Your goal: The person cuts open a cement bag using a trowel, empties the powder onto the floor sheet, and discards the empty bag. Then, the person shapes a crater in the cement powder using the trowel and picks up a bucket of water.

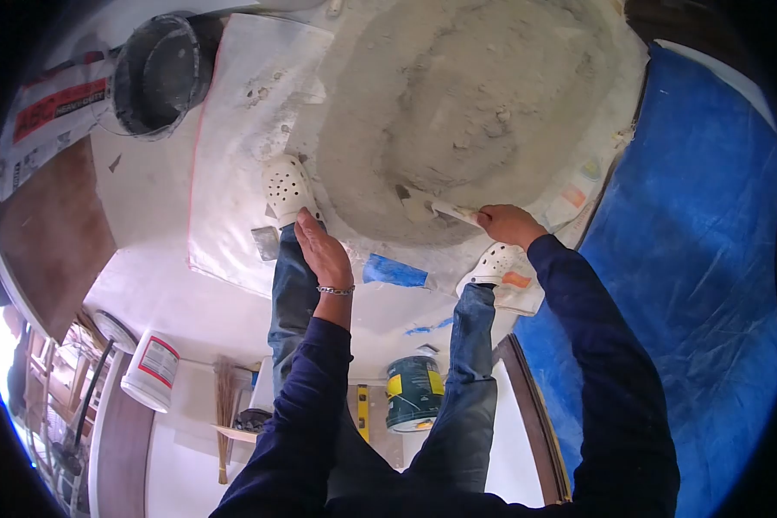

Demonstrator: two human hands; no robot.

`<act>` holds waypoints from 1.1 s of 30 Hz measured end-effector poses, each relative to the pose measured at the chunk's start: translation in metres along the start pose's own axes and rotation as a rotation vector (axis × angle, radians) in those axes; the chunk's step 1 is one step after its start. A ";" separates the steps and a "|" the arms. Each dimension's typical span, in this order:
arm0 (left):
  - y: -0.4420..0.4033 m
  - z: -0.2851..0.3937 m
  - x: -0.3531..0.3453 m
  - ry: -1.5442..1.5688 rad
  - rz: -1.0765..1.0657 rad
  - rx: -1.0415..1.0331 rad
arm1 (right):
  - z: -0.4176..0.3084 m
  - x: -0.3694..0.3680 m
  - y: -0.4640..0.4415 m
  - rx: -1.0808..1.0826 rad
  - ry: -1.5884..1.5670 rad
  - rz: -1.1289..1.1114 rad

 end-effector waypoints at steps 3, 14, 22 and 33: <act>-0.002 0.001 0.000 0.032 0.010 0.024 | -0.001 0.007 0.007 -0.039 0.054 -0.008; -0.007 0.002 0.003 0.046 -0.001 0.027 | 0.006 0.026 0.028 -0.099 0.290 -0.035; -0.006 -0.001 0.002 0.077 0.006 -0.020 | 0.012 0.036 0.036 -0.098 0.437 0.035; -0.008 0.001 0.003 0.057 -0.011 -0.012 | 0.030 0.071 0.042 -0.082 0.647 0.164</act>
Point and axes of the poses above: each hand's wrist, its own y-axis away from the middle knuckle, its own x-axis out of the back of the hand, z = x × y, the point moved 1 cm from there along -y, towards the middle knuckle, and after that the axes turned 9 degrees about x, right-handed, at the moved point
